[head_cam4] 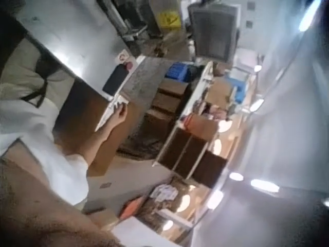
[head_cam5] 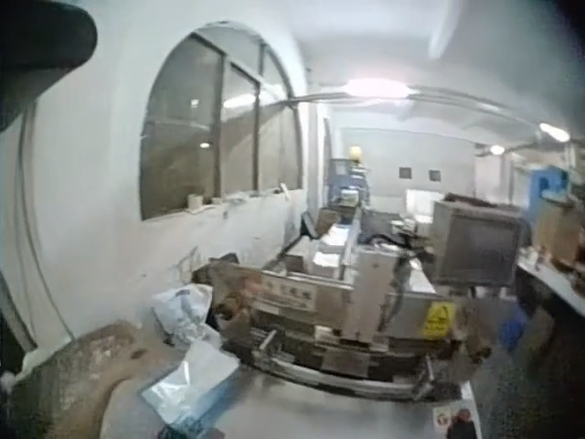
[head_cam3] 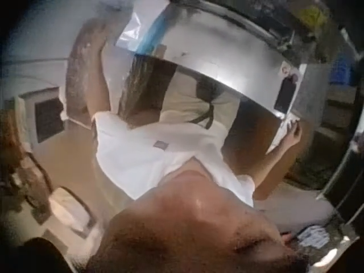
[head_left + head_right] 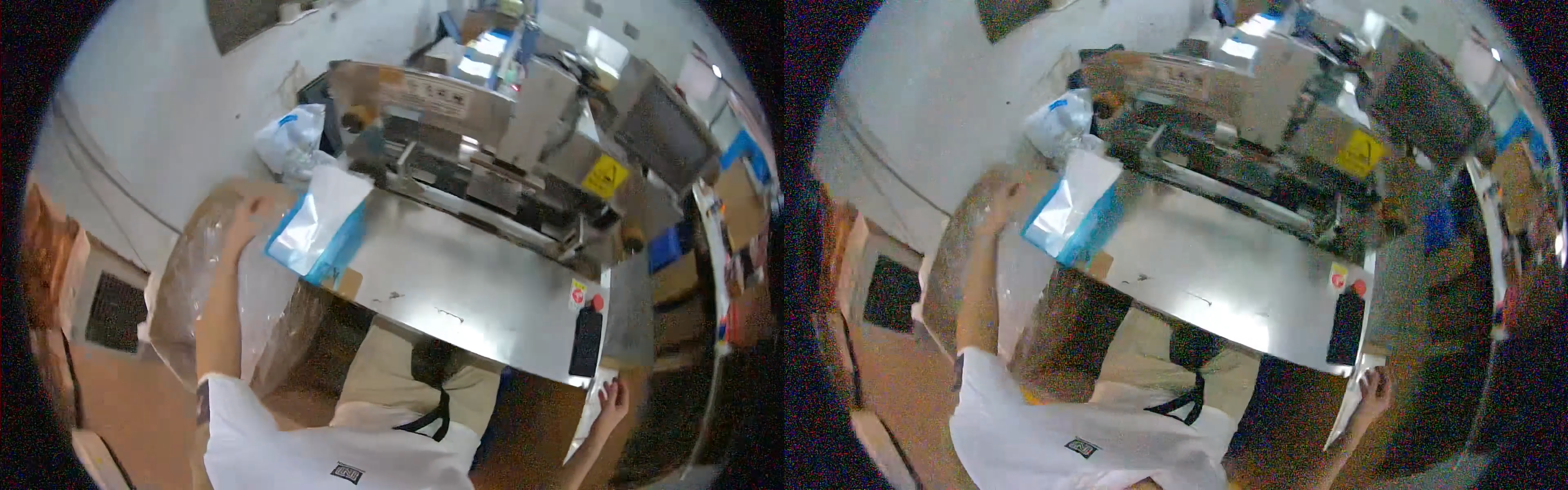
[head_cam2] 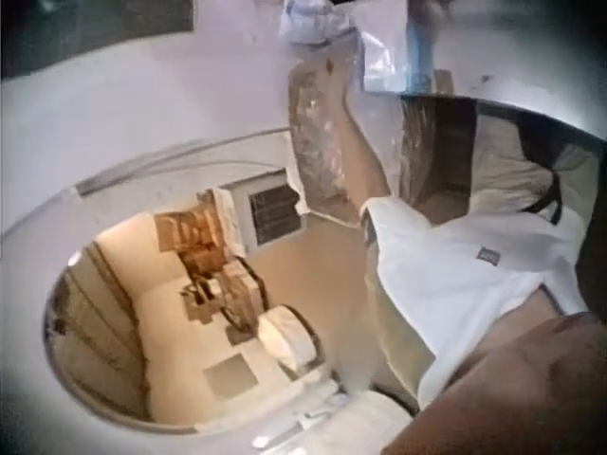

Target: Packaging small rectangular white boxes into transparent plastic bags, sealing them using a heat sealing machine, and then placing the sealed items into a shipping box.

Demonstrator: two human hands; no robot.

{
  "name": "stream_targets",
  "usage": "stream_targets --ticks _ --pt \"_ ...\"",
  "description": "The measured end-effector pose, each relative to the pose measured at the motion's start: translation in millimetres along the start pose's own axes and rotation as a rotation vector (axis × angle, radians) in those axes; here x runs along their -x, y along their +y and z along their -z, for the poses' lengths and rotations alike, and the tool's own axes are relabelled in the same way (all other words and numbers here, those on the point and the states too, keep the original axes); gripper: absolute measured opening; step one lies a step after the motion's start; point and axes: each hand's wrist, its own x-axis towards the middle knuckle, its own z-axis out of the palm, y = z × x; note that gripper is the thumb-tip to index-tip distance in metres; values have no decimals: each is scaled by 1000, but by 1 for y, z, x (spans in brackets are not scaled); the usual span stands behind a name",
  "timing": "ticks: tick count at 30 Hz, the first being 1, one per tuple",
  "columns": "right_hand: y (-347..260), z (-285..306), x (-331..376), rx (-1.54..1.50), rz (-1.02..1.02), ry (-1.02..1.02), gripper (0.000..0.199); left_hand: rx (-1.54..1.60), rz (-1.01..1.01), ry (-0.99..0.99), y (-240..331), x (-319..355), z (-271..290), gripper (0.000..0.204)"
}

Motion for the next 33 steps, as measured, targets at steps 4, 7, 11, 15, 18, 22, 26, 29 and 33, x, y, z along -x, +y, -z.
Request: stream_targets --ticks 4,7,11,15,18,22,26,29,33 --pt "-34 -62 3 39 167 -106 36 -275 -88 26 113 -27 -55 52" --pt "-56 -87 18 28 165 -181 31 -158 -26 94 87 -34 -61 42" --pt "-61 -75 28 -31 156 -194 28 6 -18 174 83 -40 -63 28" --pt "-58 -82 20 12 108 -197 29 -57 4 303 100 -41 -67 27" --pt "-53 -99 15 33 156 -223 29 -12 -17 489 124 -38 -57 27" --pt "-77 -130 21 157 300 -334 28 240 -68 395 177 -29 -43 26" --pt "-119 -179 55 155 408 -403 38 291 -191 124 263 15 -51 16" --pt "-192 -245 104 393 981 -417 51 243 -337 -55 321 79 -57 14" --pt "-204 -282 128 162 823 -826 37 446 -453 -323 375 137 -82 12"
